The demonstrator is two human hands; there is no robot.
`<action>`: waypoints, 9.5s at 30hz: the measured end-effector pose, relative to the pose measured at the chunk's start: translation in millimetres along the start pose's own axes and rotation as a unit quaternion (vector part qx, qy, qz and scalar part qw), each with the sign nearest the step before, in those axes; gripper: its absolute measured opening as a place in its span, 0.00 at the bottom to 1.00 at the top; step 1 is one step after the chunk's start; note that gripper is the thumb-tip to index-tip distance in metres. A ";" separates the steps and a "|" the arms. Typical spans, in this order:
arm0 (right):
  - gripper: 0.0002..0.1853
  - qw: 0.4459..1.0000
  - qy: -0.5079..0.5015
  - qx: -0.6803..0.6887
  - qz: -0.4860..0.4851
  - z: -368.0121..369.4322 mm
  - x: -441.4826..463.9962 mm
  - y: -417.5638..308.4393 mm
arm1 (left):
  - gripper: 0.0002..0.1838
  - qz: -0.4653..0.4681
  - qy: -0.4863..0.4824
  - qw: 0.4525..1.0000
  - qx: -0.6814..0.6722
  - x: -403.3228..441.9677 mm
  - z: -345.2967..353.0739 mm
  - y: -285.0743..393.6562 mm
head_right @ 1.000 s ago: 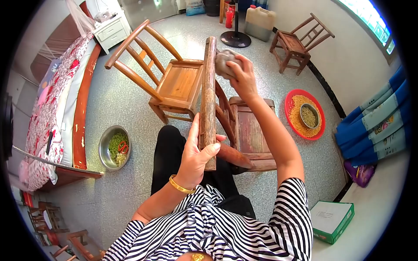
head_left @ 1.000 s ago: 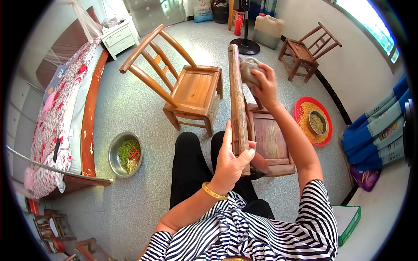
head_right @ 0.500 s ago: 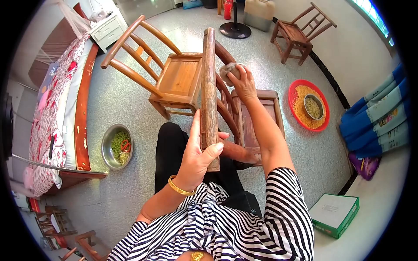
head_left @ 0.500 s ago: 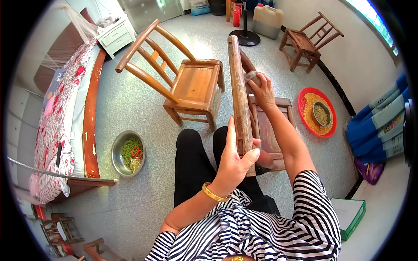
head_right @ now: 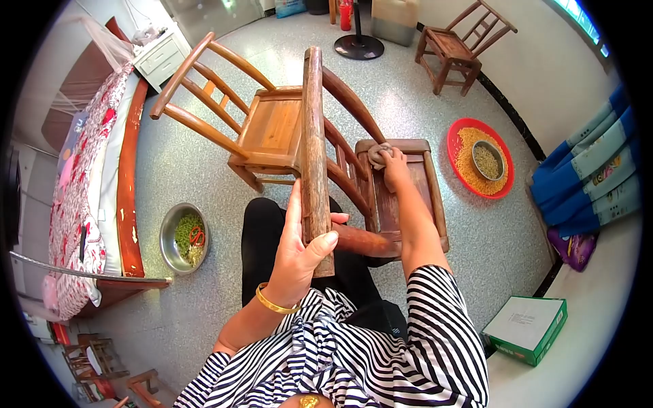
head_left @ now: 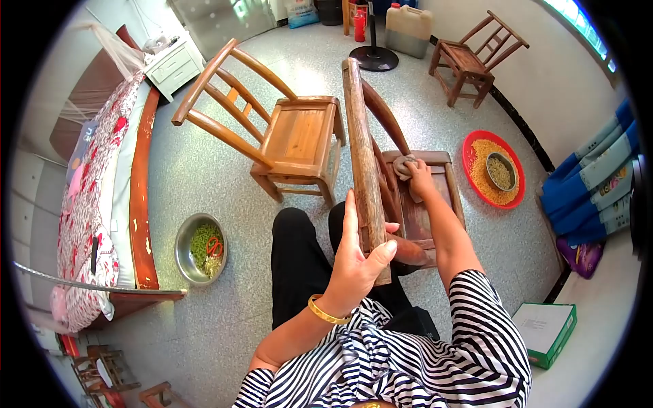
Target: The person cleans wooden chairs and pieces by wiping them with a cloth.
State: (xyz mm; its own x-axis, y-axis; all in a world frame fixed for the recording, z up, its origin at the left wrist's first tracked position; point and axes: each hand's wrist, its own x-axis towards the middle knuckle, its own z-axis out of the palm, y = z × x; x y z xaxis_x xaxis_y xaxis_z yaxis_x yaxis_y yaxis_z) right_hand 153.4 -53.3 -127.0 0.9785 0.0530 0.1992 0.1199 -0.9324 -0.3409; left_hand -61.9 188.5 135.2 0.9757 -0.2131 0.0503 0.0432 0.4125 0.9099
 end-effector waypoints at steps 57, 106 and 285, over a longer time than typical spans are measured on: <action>0.23 0.938 -0.116 0.319 -0.067 -130.6 -84.7 -37.6 | 0.09 0.277 -0.640 0.696 -0.173 -104.5 -16.2 114.2; 0.27 0.865 0.009 0.252 -0.434 -283.4 -117.4 -218.9 | 0.26 0.014 0.052 0.955 -0.293 -8.3 -1.4 -25.3; 0.19 0.892 0.122 0.093 0.426 -37.5 39.8 109.3 | 0.54 0.117 -0.026 0.902 0.414 83.9 -15.9 23.6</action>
State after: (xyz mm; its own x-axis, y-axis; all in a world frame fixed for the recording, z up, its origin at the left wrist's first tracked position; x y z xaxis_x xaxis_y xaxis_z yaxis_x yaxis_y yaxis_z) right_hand 199.2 -166.5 -121.9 0.6649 -0.7467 -0.0186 -0.6015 -0.5205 -0.6060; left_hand 24.3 194.4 154.3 0.9248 -0.2560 0.2815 -0.3598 -0.3475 0.8659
